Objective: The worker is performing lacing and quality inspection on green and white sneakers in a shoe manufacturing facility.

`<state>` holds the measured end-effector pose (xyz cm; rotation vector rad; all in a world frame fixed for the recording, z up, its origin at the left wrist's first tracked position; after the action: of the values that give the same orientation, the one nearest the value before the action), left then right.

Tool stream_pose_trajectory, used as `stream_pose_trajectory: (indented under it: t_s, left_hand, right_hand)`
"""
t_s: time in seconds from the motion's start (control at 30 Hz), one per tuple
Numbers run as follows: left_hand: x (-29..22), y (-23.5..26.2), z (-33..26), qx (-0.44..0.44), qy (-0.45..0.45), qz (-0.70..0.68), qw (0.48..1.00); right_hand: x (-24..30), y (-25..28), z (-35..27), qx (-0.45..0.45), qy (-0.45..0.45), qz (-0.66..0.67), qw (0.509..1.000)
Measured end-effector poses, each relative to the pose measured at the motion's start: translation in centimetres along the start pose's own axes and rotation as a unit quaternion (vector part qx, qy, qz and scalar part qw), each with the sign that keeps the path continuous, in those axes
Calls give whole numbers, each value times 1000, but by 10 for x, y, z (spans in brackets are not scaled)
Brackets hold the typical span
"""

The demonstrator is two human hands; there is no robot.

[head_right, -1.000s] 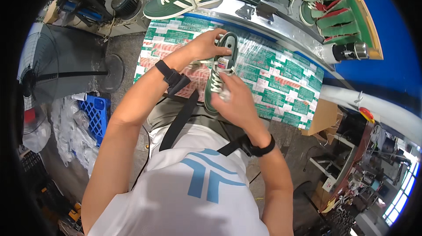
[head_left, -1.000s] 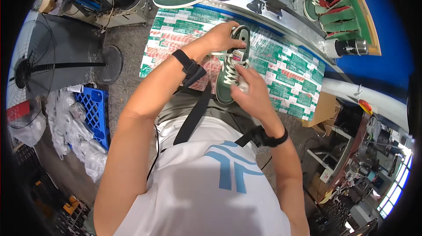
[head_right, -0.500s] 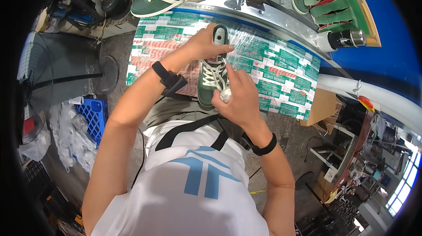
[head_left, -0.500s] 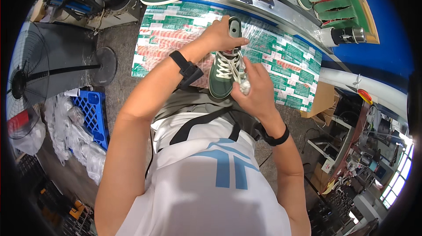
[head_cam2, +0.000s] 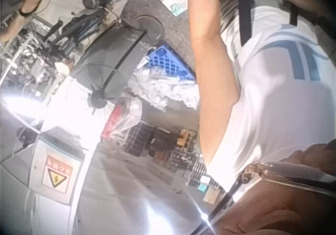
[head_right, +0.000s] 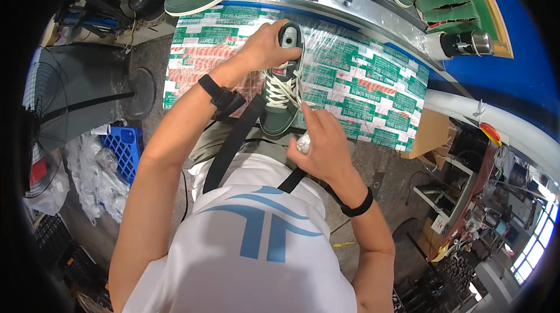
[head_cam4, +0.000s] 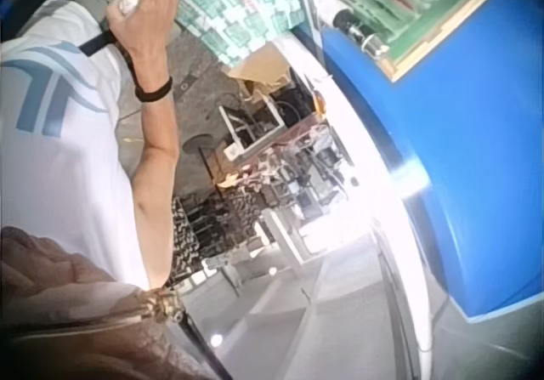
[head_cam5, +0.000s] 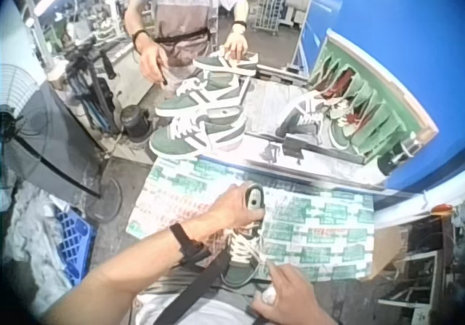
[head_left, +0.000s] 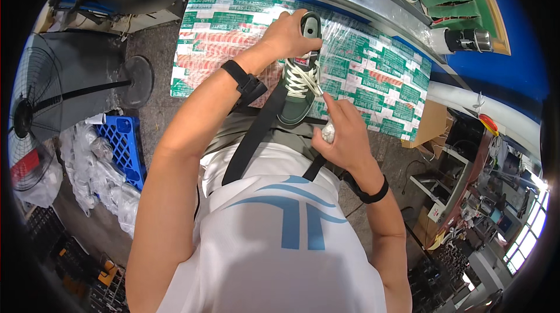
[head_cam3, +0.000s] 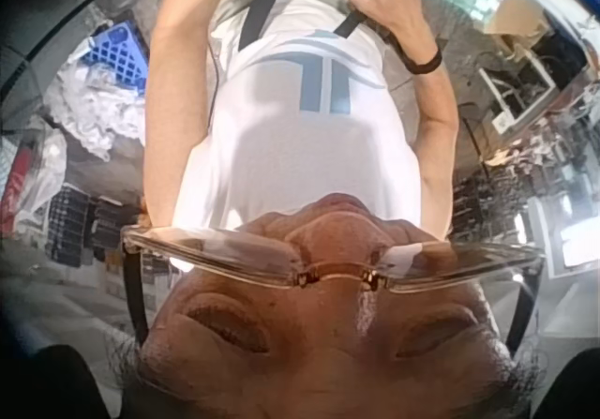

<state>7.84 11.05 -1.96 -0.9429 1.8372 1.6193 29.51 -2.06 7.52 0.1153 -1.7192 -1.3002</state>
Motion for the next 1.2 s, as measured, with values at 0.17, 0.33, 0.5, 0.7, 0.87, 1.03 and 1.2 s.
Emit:
stream_pose_trajectory:
  t_s: [0.17,0.33,0.5,0.7,0.87,1.03,1.2]
  left_hand:
    - [7,7,-5,4,-5,-125,992]
    - [39,21,-21,-3,45,-304,952]
    - [21,17,-13,-54,0,-132,990]
    - [-7,4,-12,-52,34,38,997]
    - [-5,-1,-11,-73,9,23,997]
    - [-3,1,-11,-63,26,28,997]
    - [-5,7,-7,-64,-7,40,997]
  right_hand:
    - [-12,-3,17,-53,-14,-95,994]
    - [22,0,18,-71,64,-53,994]
    - [23,32,-24,37,-2,27,999]
    - [-5,22,-24,33,-59,82,994]
    - [-12,2,21,-82,-33,50,995]
    - [-15,-2,19,-95,-22,68,993]
    - [9,3,-17,7,-21,-27,999]
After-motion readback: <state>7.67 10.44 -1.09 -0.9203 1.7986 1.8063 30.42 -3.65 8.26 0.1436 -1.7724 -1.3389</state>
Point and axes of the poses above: each hand's wrist, its own z-axis towards the middle knuckle, its own y-axis out of the back of the hand, x = y × z, the point moved 8 cm from there along z, towards the middle knuckle, and after that the axes turned 2 degrees about x, right-handed, at the moved point
